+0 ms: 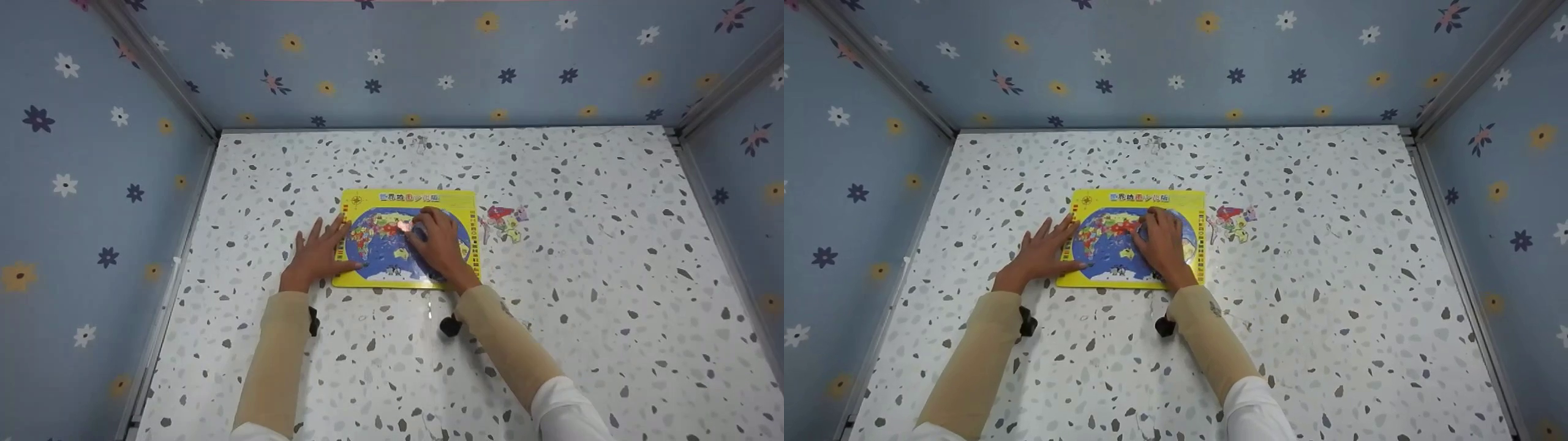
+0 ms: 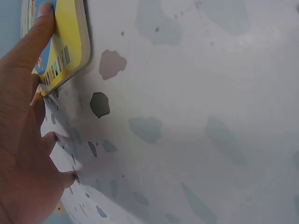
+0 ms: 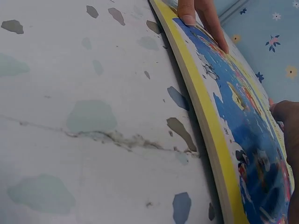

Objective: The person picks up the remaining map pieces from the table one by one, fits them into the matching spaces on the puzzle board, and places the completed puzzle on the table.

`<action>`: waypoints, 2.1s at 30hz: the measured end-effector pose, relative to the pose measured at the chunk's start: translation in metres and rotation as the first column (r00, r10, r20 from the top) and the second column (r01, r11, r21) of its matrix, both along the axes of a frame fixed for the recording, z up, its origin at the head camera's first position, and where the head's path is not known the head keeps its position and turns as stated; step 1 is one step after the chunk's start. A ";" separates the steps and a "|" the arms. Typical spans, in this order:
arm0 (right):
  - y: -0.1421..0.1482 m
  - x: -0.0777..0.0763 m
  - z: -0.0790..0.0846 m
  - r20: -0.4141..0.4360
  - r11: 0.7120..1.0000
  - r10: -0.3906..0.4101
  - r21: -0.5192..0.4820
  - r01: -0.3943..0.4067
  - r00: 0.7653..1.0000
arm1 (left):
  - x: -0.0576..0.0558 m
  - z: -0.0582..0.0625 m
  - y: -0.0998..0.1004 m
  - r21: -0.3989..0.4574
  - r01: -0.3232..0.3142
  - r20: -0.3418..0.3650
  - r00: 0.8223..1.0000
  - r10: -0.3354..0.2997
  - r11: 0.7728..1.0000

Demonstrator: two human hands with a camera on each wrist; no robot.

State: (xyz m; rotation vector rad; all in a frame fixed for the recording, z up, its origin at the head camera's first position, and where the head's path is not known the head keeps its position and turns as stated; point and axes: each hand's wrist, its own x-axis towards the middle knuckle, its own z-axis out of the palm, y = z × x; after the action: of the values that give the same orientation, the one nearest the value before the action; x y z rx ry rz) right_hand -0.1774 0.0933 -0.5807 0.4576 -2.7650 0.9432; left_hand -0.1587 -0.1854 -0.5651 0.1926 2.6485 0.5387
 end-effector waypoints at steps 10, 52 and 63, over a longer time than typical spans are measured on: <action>-0.012 0.001 -0.004 -0.017 1.000 0.011 0.009 -0.011 1.000 | 0.000 0.000 -0.001 0.014 -0.001 -0.013 1.000 0.001 1.000; -0.025 0.000 -0.009 0.040 0.999 0.026 0.035 -0.027 0.999 | -0.001 0.000 -0.001 0.005 -0.007 0.013 1.000 0.006 1.000; -0.017 0.005 -0.006 -0.055 0.975 0.140 0.181 -0.128 0.989 | -0.001 0.000 -0.001 -0.018 0.012 0.007 1.000 -0.012 1.000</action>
State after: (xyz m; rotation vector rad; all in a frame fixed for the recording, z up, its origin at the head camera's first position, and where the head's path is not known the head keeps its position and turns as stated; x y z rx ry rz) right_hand -0.1722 0.0761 -0.5866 0.6987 -2.7969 0.6958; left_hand -0.1596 -0.1867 -0.5654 0.2004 2.6426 0.5104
